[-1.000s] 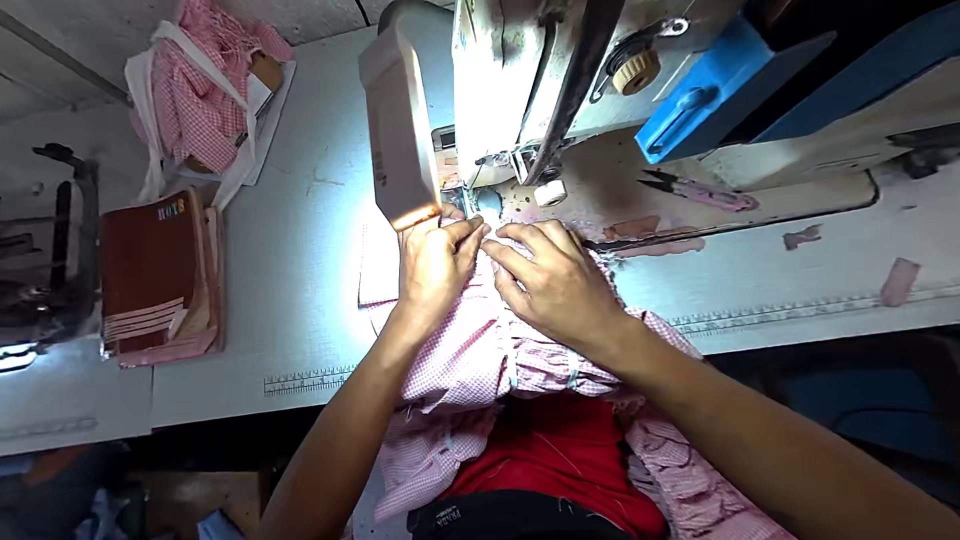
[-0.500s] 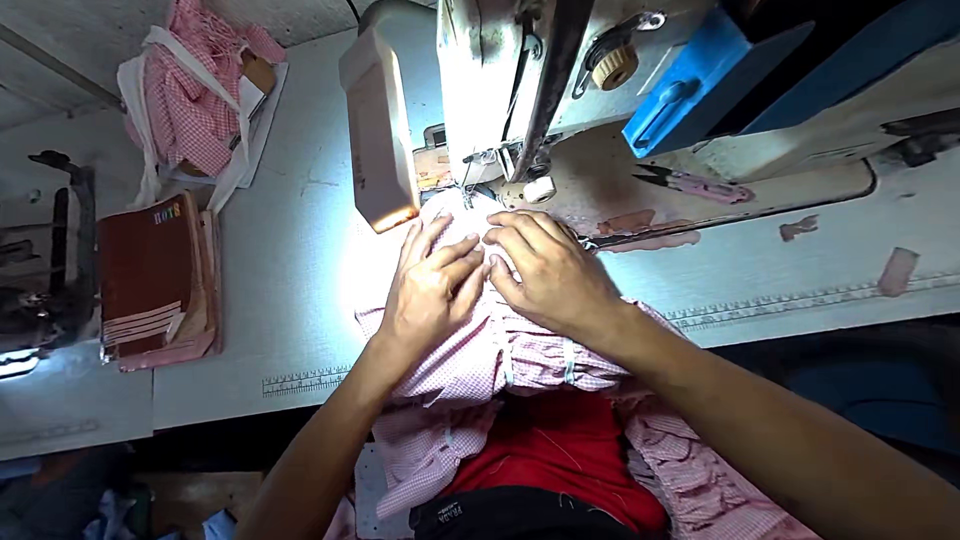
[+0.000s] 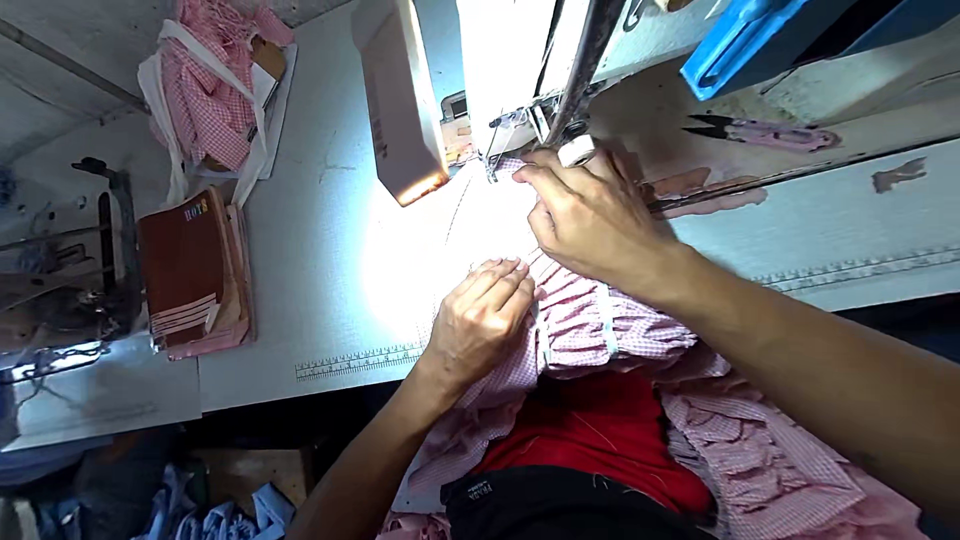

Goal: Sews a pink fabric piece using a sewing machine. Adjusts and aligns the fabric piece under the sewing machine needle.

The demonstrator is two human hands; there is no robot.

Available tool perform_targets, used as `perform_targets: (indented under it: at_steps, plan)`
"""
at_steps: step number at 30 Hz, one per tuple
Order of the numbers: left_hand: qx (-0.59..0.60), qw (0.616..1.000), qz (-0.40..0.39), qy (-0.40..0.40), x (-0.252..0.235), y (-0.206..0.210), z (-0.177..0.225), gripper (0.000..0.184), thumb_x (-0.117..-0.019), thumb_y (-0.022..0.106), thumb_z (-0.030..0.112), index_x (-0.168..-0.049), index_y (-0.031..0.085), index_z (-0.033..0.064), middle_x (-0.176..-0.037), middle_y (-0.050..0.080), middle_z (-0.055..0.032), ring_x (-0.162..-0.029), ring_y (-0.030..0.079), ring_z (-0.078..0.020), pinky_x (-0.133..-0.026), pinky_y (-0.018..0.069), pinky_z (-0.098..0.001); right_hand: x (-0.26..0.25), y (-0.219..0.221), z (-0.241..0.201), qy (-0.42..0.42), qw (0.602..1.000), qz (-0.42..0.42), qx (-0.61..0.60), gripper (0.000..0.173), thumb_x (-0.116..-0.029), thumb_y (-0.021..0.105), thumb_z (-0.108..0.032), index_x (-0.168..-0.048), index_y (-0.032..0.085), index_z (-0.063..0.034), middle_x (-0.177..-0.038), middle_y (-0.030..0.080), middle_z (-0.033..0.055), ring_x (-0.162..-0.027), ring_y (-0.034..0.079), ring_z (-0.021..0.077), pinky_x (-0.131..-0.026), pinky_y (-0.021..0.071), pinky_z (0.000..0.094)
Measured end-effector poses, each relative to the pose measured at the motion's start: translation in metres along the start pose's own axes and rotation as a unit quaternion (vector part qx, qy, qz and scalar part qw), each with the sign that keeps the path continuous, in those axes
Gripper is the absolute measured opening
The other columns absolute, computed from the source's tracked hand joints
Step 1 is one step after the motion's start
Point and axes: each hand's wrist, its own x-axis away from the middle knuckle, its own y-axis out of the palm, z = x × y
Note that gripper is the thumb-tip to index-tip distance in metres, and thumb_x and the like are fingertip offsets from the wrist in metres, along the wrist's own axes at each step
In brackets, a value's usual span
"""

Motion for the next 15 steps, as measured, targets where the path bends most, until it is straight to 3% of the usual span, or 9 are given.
perform_targets:
  at_steps: [7, 9, 11, 12, 15]
  plan:
    - [0.009, 1.0, -0.026, -0.008, -0.001, -0.004, -0.004, 0.02, -0.0994, 0.065, 0.018, -0.106, 0.079, 0.0053, -0.118, 0.076, -0.0103, -0.121, 0.069, -0.0221, -0.109, 0.0523, -0.0368, 0.0, 0.0, 0.0, -0.009, 1.0, 0.028, -0.002, 0.041, -0.1012, 0.042, -0.018, -0.134, 0.066, -0.0127, -0.144, 0.057, 0.0195, -0.137, 0.046, 0.0431, -0.105, 0.0402, 0.0577]
    - [0.009, 1.0, -0.026, -0.011, -0.002, -0.005, -0.003, 0.019, -0.099, 0.066, 0.018, -0.105, 0.08, 0.0056, -0.118, 0.076, -0.0104, -0.12, 0.069, -0.0224, -0.109, 0.0524, -0.0372, -0.001, 0.002, 0.001, -0.039, 0.997, 0.059, -0.01, 0.034, -0.1019, 0.045, -0.013, -0.125, 0.071, -0.0134, -0.133, 0.063, 0.0174, -0.127, 0.053, 0.0402, -0.098, 0.0415, 0.0548]
    - [0.012, 0.999, -0.029, -0.015, -0.001, -0.005, -0.003, 0.019, -0.0992, 0.066, 0.018, -0.106, 0.08, 0.0058, -0.119, 0.076, -0.0098, -0.12, 0.069, -0.0219, -0.109, 0.0522, -0.0366, -0.002, 0.003, 0.002, -0.071, 0.995, 0.07, -0.014, 0.028, -0.1017, 0.046, -0.01, -0.113, 0.072, -0.0113, -0.114, 0.069, 0.0137, -0.112, 0.06, 0.036, -0.094, 0.0428, 0.0527]
    - [0.01, 0.999, -0.031, -0.018, -0.001, -0.006, -0.002, 0.02, -0.0996, 0.065, 0.018, -0.106, 0.08, 0.0061, -0.119, 0.076, -0.0094, -0.12, 0.069, -0.0214, -0.109, 0.0521, -0.0364, -0.003, 0.002, 0.002, -0.074, 0.995, 0.061, -0.008, 0.028, -0.1023, 0.045, -0.012, -0.113, 0.071, -0.0106, -0.109, 0.07, 0.0126, -0.106, 0.063, 0.0345, -0.093, 0.0422, 0.0525]
    - [0.002, 0.999, -0.047, -0.025, -0.001, -0.009, 0.001, 0.022, -0.1013, 0.064, 0.022, -0.107, 0.079, 0.007, -0.121, 0.075, -0.0086, -0.122, 0.068, -0.0203, -0.11, 0.0512, -0.0361, -0.001, -0.009, -0.006, -0.036, 0.999, -0.008, 0.026, 0.044, -0.1029, 0.039, -0.031, -0.127, 0.067, -0.0085, -0.127, 0.067, 0.0149, -0.118, 0.061, 0.037, -0.106, 0.0383, 0.057]
